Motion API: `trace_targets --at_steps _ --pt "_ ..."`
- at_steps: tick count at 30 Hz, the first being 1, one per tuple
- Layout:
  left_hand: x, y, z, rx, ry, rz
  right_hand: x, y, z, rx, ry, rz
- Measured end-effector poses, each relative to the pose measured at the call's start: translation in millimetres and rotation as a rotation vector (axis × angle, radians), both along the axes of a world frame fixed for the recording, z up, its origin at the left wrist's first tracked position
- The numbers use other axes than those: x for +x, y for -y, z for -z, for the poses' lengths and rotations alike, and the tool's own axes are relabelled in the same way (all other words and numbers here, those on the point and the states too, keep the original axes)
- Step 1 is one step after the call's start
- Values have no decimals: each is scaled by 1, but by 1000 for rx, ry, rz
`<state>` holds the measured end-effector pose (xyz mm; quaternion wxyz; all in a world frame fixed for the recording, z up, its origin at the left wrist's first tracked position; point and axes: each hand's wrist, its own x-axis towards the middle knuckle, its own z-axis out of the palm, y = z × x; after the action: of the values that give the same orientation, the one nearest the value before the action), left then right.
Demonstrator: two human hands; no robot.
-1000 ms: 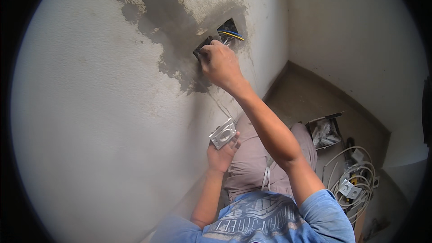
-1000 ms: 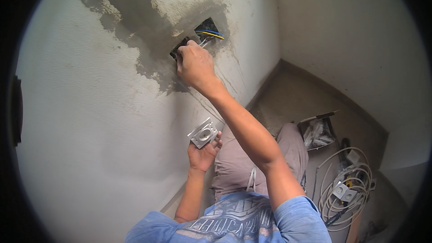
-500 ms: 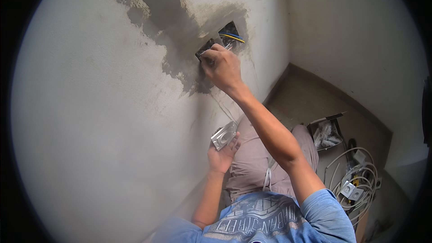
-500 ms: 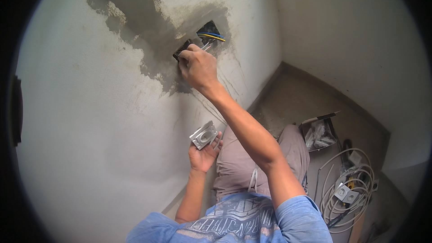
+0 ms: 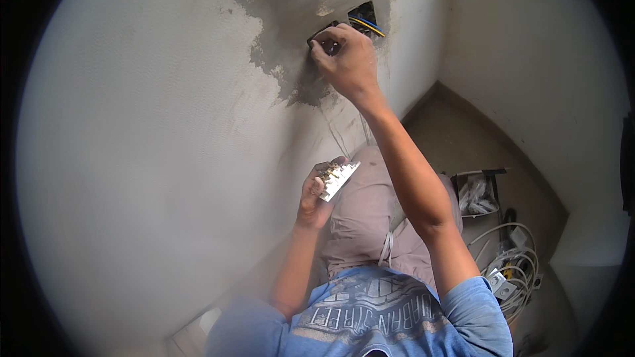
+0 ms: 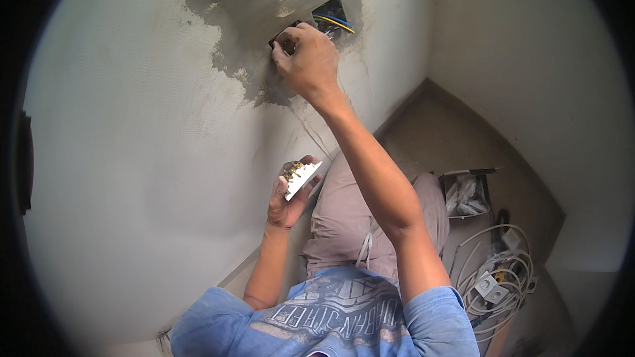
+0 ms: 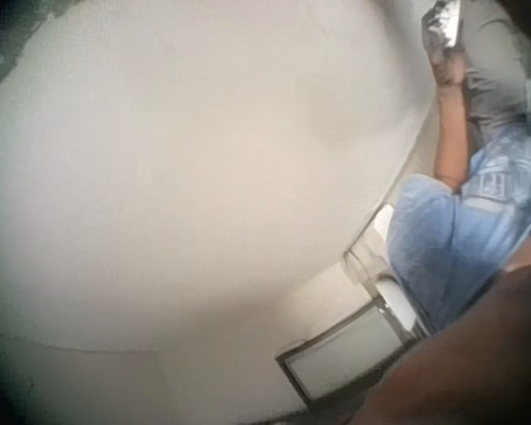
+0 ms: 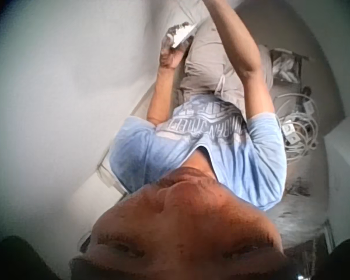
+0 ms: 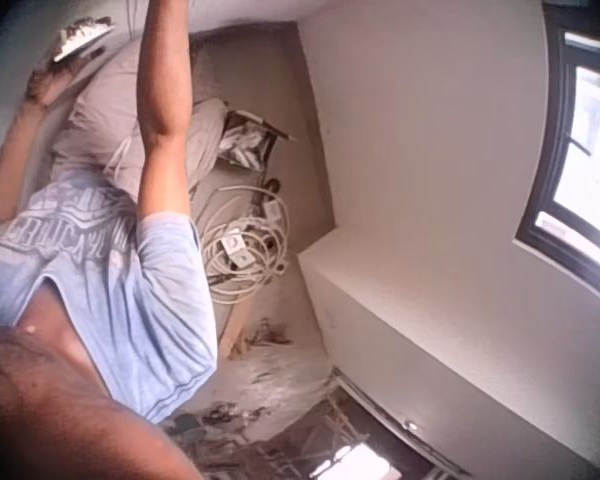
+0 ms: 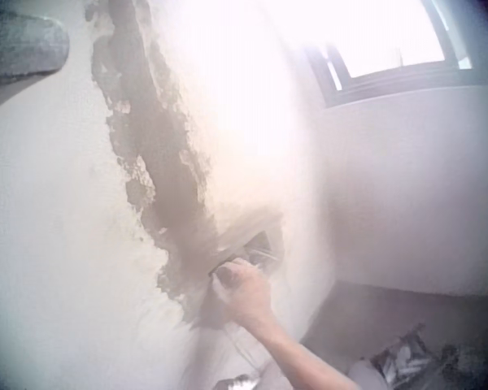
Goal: The person strips insulation from wires with a stripper, inserts the wires into the back of an electrical outlet component, and prepares to mount the outlet into a wall-mounted electrical box.
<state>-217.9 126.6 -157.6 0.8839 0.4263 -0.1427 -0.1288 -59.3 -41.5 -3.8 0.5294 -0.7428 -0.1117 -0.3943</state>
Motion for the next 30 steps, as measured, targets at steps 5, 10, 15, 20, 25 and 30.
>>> trace_targets --at_steps 5,10,15,20,25,30 --pt "0 -8 -6 69 73 69 0 2 1 26 2 1" --pt "-2 -8 -8 48 44 116 4 1 0 -34 16 44" --pt "-3 -8 0 -3 -4 138 2 -2 -1 -63 8 87" --pt "-1 -8 5 -42 -21 169 3 -4 2 35 54 39" --pt "-6 -14 0 -16 30 220 -15 1 2 167 73 -80" --pt "-2 -18 -14 107 107 153 -39 22 2 126 39 -101"
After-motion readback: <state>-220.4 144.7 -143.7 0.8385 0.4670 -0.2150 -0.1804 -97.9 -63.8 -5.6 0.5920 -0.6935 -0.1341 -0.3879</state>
